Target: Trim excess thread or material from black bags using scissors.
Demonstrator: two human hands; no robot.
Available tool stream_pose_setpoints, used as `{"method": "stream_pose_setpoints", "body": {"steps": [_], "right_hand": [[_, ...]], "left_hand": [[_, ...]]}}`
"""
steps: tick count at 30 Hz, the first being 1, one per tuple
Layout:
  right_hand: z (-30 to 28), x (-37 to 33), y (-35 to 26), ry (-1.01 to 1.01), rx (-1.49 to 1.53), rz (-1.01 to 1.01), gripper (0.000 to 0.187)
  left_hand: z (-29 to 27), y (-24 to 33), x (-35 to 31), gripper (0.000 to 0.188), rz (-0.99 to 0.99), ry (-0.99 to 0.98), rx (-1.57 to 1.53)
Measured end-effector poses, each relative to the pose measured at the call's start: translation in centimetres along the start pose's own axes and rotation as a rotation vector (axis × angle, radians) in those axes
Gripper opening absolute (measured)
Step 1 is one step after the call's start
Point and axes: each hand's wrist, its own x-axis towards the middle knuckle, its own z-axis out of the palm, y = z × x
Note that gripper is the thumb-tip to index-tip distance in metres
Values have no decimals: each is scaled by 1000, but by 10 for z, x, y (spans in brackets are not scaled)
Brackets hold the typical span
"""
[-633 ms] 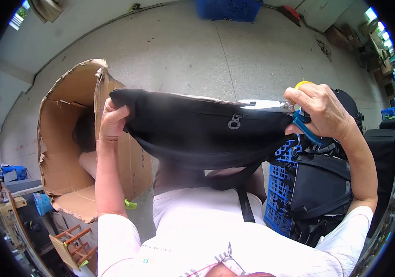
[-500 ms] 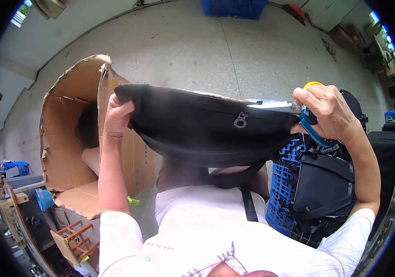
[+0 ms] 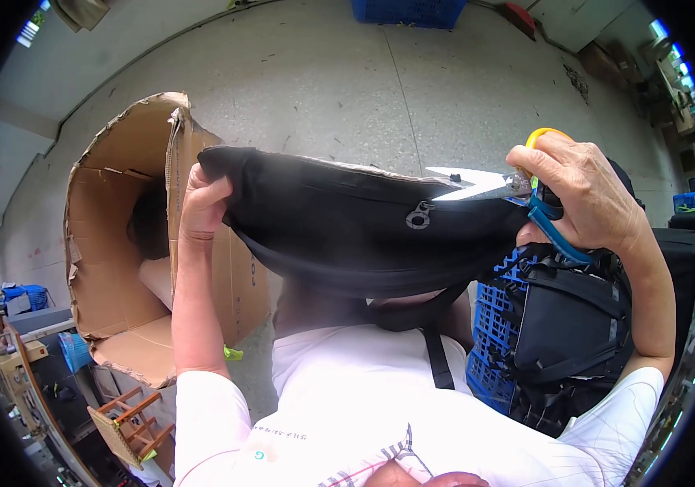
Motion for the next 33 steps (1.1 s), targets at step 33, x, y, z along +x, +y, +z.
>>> {"method": "stream_pose_setpoints", "body": {"steps": [33], "right_hand": [[7,18,-15,-57,-55,-11,54]], "left_hand": [[-3,-12,-10,29,24,21,-51]]}}
